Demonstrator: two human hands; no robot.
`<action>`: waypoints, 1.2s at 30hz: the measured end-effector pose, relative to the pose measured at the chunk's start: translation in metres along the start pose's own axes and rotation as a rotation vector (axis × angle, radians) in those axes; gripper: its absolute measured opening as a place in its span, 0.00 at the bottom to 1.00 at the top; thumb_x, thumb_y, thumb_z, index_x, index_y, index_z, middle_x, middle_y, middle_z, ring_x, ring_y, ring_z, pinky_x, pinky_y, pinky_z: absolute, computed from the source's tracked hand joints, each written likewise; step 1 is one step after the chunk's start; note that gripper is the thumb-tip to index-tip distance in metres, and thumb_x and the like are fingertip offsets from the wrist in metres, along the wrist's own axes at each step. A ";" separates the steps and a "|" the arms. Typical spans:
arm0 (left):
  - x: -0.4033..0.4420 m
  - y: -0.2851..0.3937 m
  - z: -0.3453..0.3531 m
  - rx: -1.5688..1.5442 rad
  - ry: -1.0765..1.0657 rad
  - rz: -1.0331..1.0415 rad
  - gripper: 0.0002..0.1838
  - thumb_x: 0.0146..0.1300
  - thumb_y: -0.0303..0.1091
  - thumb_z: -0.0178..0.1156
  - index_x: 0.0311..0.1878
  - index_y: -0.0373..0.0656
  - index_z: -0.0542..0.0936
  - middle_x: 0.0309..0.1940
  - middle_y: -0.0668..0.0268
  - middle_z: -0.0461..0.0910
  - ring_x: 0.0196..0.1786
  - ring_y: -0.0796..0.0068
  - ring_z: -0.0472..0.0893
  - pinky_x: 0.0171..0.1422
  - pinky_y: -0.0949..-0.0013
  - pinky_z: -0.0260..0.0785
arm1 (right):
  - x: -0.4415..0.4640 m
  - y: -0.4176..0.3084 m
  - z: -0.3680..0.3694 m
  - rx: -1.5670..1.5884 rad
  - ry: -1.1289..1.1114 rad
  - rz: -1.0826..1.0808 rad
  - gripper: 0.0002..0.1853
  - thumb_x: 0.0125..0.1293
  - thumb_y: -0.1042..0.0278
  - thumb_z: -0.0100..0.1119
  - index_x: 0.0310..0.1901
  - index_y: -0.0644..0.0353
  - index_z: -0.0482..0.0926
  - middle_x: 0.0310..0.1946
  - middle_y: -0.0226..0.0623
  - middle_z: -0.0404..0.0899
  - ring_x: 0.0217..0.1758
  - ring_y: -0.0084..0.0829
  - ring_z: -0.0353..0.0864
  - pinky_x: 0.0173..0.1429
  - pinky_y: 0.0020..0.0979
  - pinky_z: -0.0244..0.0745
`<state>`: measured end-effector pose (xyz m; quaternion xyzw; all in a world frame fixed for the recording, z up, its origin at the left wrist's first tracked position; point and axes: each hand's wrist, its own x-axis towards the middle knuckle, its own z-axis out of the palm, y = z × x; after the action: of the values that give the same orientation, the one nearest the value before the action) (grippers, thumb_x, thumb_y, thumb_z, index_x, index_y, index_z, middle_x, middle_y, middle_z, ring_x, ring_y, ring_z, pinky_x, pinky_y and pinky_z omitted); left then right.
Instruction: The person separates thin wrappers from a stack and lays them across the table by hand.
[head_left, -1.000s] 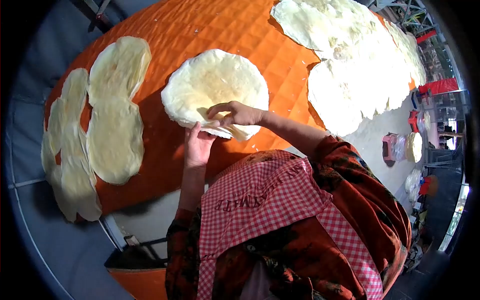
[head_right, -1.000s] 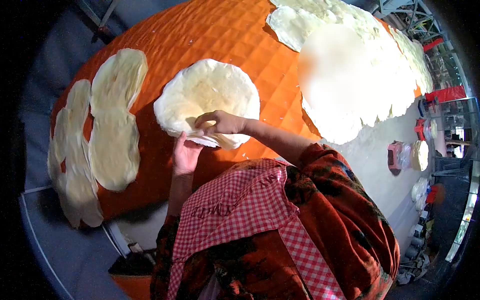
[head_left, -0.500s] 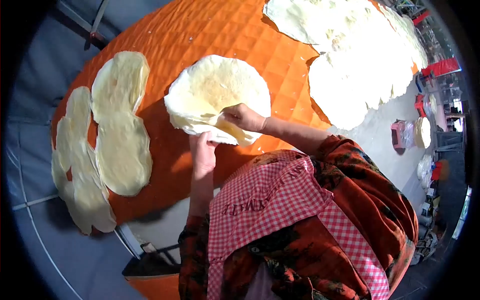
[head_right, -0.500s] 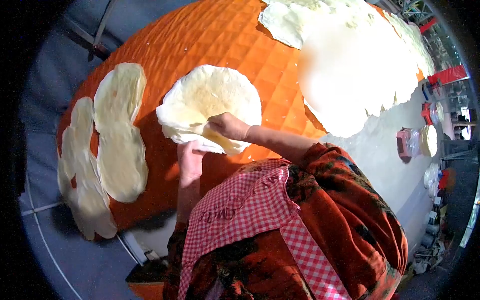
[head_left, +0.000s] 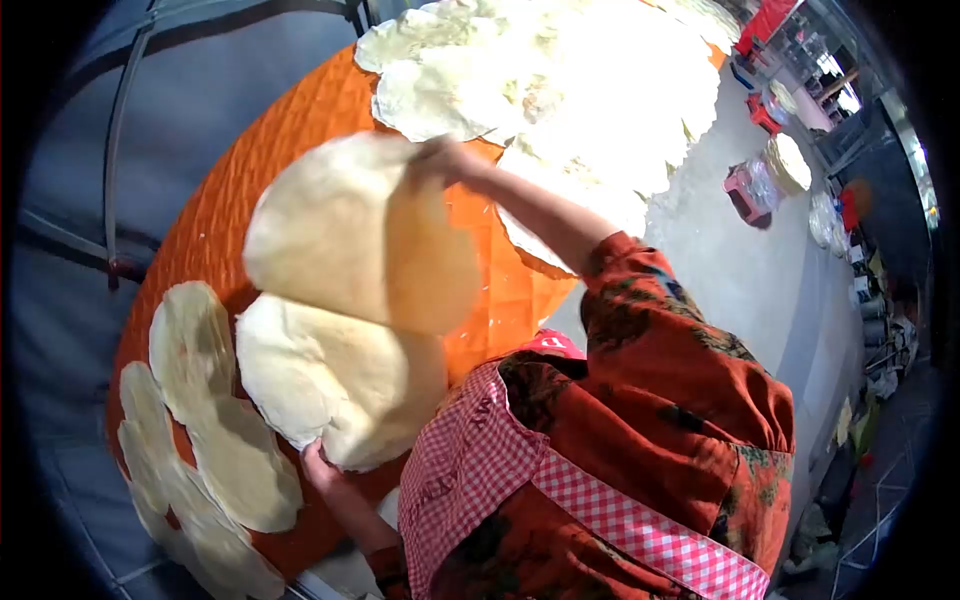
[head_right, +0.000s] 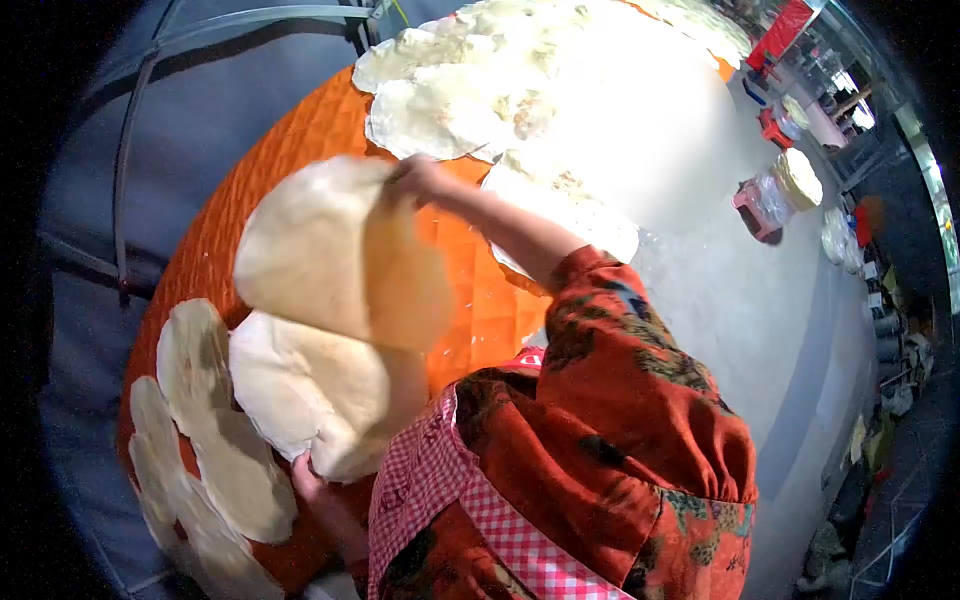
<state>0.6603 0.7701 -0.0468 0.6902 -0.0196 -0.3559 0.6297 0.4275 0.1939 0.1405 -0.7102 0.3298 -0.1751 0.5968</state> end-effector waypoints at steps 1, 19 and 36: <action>0.006 -0.006 -0.014 -0.112 0.032 -0.128 0.19 0.52 0.31 0.55 0.47 0.32 0.77 0.44 0.57 0.79 0.46 0.61 0.79 0.50 0.59 0.73 | 0.007 0.016 -0.035 0.035 0.093 -0.006 0.10 0.51 0.65 0.67 0.33 0.60 0.84 0.27 0.31 0.82 0.28 0.22 0.77 0.31 0.28 0.74; -0.088 -0.013 0.001 -0.427 0.068 -0.274 0.31 0.59 0.40 0.53 0.65 0.36 0.65 0.62 0.54 0.68 0.63 0.54 0.68 0.65 0.48 0.62 | -0.008 -0.047 -0.069 -0.337 0.047 -0.470 0.08 0.59 0.67 0.59 0.31 0.63 0.81 0.28 0.36 0.84 0.29 0.26 0.81 0.36 0.30 0.76; -0.101 0.015 0.038 -0.084 -0.292 0.155 0.30 0.55 0.25 0.52 0.65 0.37 0.63 0.58 0.58 0.70 0.57 0.61 0.73 0.59 0.58 0.69 | -0.161 0.032 0.142 -0.418 -0.371 0.071 0.26 0.61 0.71 0.60 0.61 0.64 0.68 0.50 0.42 0.77 0.48 0.35 0.79 0.54 0.32 0.74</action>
<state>0.5722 0.7824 0.0154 0.6007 -0.1491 -0.4032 0.6740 0.3948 0.4047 0.1008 -0.8258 0.2687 0.0508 0.4933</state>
